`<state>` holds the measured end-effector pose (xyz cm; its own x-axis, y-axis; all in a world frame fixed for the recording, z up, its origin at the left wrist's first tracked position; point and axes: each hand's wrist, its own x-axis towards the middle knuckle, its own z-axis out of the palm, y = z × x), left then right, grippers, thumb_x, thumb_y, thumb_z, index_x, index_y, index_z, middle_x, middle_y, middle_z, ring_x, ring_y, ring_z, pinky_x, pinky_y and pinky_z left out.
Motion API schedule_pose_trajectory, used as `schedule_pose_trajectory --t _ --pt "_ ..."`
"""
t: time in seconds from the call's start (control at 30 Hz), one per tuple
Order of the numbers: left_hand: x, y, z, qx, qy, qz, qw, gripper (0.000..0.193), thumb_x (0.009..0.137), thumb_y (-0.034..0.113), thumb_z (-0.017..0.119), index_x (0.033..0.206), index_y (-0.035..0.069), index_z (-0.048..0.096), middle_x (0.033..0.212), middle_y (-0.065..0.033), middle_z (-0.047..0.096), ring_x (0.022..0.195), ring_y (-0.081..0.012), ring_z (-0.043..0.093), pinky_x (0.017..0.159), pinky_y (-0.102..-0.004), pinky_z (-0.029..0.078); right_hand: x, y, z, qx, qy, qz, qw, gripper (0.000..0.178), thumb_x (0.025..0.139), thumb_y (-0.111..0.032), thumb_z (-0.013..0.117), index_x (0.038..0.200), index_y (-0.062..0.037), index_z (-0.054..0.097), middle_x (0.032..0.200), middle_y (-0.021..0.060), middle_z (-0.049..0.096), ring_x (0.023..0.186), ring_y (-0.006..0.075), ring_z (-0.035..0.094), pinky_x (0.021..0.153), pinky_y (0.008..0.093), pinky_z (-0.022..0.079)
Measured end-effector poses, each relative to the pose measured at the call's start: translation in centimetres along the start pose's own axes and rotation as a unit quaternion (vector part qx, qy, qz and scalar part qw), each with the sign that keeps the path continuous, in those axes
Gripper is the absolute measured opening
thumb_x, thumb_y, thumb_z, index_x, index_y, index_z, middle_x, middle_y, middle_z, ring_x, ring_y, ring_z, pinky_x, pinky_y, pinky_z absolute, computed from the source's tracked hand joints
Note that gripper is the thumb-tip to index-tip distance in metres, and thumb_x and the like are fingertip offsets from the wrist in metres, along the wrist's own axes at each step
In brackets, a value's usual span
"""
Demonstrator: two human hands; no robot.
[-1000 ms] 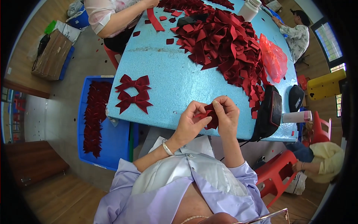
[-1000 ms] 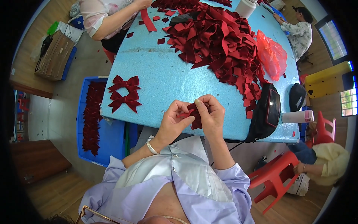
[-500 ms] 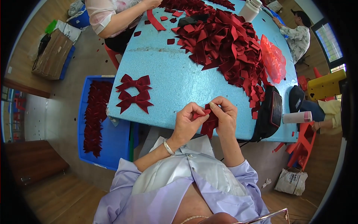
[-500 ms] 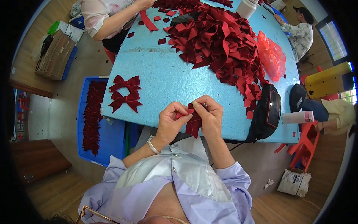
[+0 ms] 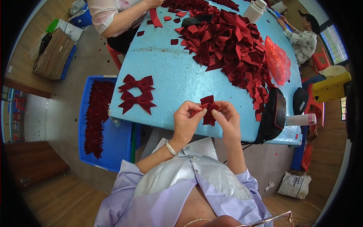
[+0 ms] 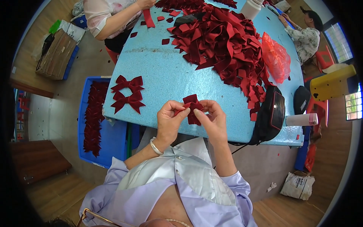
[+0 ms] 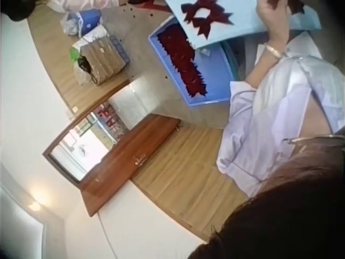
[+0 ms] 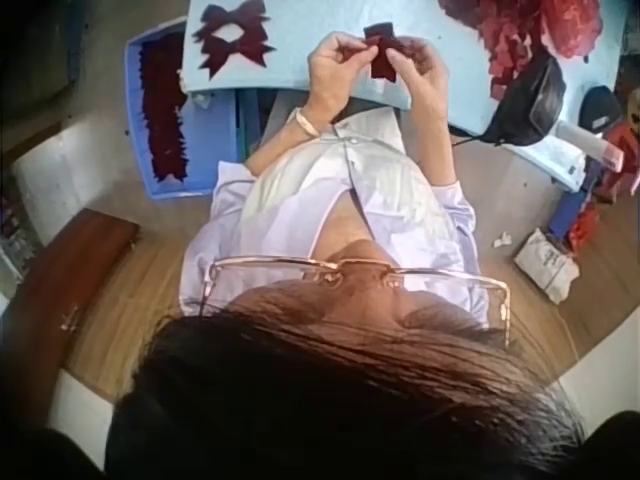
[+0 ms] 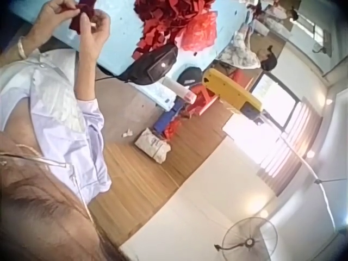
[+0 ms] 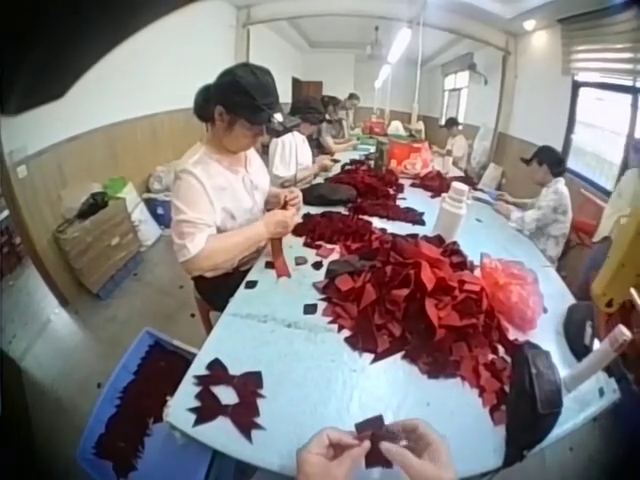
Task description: Assembling decorative red fabric bows by hand at a workstation.
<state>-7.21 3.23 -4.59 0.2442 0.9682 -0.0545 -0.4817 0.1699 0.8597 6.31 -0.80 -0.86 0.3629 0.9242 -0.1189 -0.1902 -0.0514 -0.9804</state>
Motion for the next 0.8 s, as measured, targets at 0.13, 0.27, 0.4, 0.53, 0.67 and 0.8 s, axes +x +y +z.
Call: schedule_pose_trajectory --t 0.13,0.27,0.4,0.53,0.67,0.8 --pt "0.1 0.2 0.0 -0.049 -0.011 -0.031 0.998 0.012 0.085 -0.004 0.065 0.089 0.003 0.055 0.093 -0.0066 0.063 0.084 -0.0111 0.06 0.077 -0.0248 0.052 -0.2 0.8 -0.4 -0.011 -0.02 0.004 1.0 0.017 0.086 -0.004 0.062 0.102 0.0015 0.06 0.096 0.0057 0.063 0.085 0.0091 0.058 0.074 0.0227 0.045" --pt "0.1 -0.1 -0.1 -0.105 0.003 -0.049 0.993 0.013 0.085 -0.004 0.065 0.09 0.003 0.055 0.092 -0.006 0.062 0.083 -0.011 0.06 0.076 -0.0248 0.051 -0.3 0.9 -0.9 0.031 -0.005 -0.019 0.999 0.017 0.084 -0.001 0.062 0.101 0.0009 0.06 0.099 0.0055 0.061 0.087 0.009 0.056 0.073 0.0228 0.044" --pt "0.2 -0.4 -0.4 -0.095 0.009 -0.023 0.995 0.013 0.085 -0.003 0.066 0.089 0.002 0.055 0.091 -0.0059 0.063 0.083 -0.0091 0.059 0.076 -0.0234 0.049 -0.6 0.7 -1.3 0.033 0.01 -0.034 0.999 0.015 0.084 -0.001 0.062 0.099 0.0005 0.06 0.098 0.0052 0.059 0.086 0.0095 0.054 0.072 0.023 0.044" --pt "0.3 -0.5 -0.3 -0.092 0.009 -0.022 0.995 0.013 0.085 -0.004 0.065 0.089 0.003 0.055 0.091 -0.0054 0.062 0.083 -0.0085 0.058 0.076 -0.0232 0.048 -0.9 0.4 -1.4 0.005 -0.007 -0.05 0.999 0.014 0.085 -0.003 0.061 0.099 0.0008 0.059 0.098 0.0055 0.058 0.086 0.0102 0.054 0.071 0.0229 0.044" --pt "0.3 -0.6 -0.6 -0.063 0.003 0.001 0.998 0.013 0.085 -0.004 0.065 0.088 0.003 0.055 0.092 -0.0053 0.062 0.085 -0.0088 0.058 0.076 -0.0228 0.049 -0.8 -0.2 -0.7 -0.016 -0.021 -0.092 0.995 0.016 0.087 -0.007 0.06 0.1 0.0014 0.059 0.1 0.0061 0.06 0.089 0.0099 0.055 0.071 0.0224 0.043" --pt "0.1 0.0 -0.1 -0.002 -0.016 0.019 1.0 0.014 0.084 -0.006 0.065 0.088 0.002 0.055 0.094 -0.0056 0.06 0.087 -0.0099 0.058 0.078 -0.0228 0.05 -0.6 -0.7 0.2 0.012 -0.003 -0.051 0.999 0.013 0.089 -0.009 0.059 0.098 0.0007 0.06 0.098 0.0052 0.062 0.087 0.0087 0.056 0.069 0.0217 0.043"
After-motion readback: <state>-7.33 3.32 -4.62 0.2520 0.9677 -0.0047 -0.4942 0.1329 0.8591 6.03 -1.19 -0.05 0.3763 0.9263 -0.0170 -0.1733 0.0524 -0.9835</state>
